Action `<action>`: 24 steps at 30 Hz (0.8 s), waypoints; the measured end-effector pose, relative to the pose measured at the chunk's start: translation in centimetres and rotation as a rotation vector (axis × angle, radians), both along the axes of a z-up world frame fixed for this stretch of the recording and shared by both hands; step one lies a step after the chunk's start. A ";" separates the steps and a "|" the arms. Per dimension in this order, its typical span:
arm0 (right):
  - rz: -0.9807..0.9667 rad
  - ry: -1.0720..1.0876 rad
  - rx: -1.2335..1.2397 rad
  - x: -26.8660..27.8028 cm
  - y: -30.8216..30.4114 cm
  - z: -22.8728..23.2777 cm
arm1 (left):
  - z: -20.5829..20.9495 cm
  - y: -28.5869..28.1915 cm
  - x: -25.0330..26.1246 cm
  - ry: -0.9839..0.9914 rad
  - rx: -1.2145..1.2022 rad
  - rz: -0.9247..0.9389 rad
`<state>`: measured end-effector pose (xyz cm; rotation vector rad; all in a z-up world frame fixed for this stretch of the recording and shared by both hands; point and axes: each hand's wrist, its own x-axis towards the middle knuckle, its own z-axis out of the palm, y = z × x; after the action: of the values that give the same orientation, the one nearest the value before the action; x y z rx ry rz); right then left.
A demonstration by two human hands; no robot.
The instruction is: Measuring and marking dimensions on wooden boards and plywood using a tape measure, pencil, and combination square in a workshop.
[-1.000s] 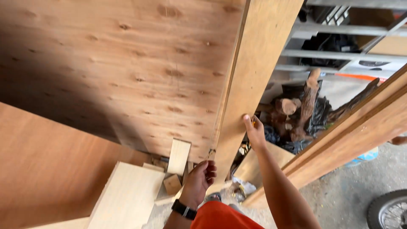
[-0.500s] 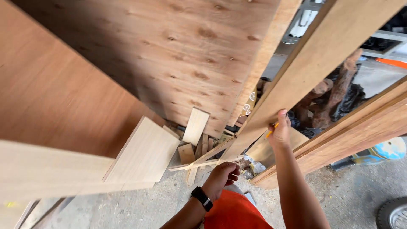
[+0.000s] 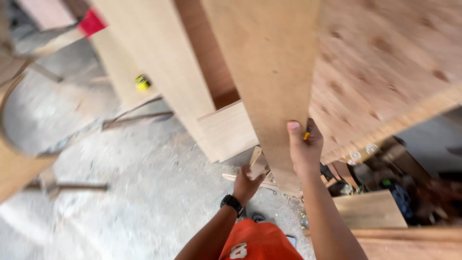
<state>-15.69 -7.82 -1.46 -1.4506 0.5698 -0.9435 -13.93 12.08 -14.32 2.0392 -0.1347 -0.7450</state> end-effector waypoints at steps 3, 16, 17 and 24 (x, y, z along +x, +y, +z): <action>0.190 0.037 -0.060 1.8 6.9 2.7 | 5.8 4.3 -0.5 -0.293 -0.144 0.161; 1.051 -0.161 -0.334 0.9 28.4 10.0 | -2.6 22.6 -5.7 -0.201 -0.896 0.813; 1.065 -0.040 -0.381 2.2 29.6 8.2 | -5.3 24.7 -5.0 -0.204 -0.931 0.901; 1.256 0.726 -0.704 7.6 37.6 -5.7 | 7.3 40.9 -7.8 -0.414 -1.247 1.315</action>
<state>-8.08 29.78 -7.14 -2.3036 -0.2873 0.4810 -21.76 53.01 -6.97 0.6907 0.3991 0.5394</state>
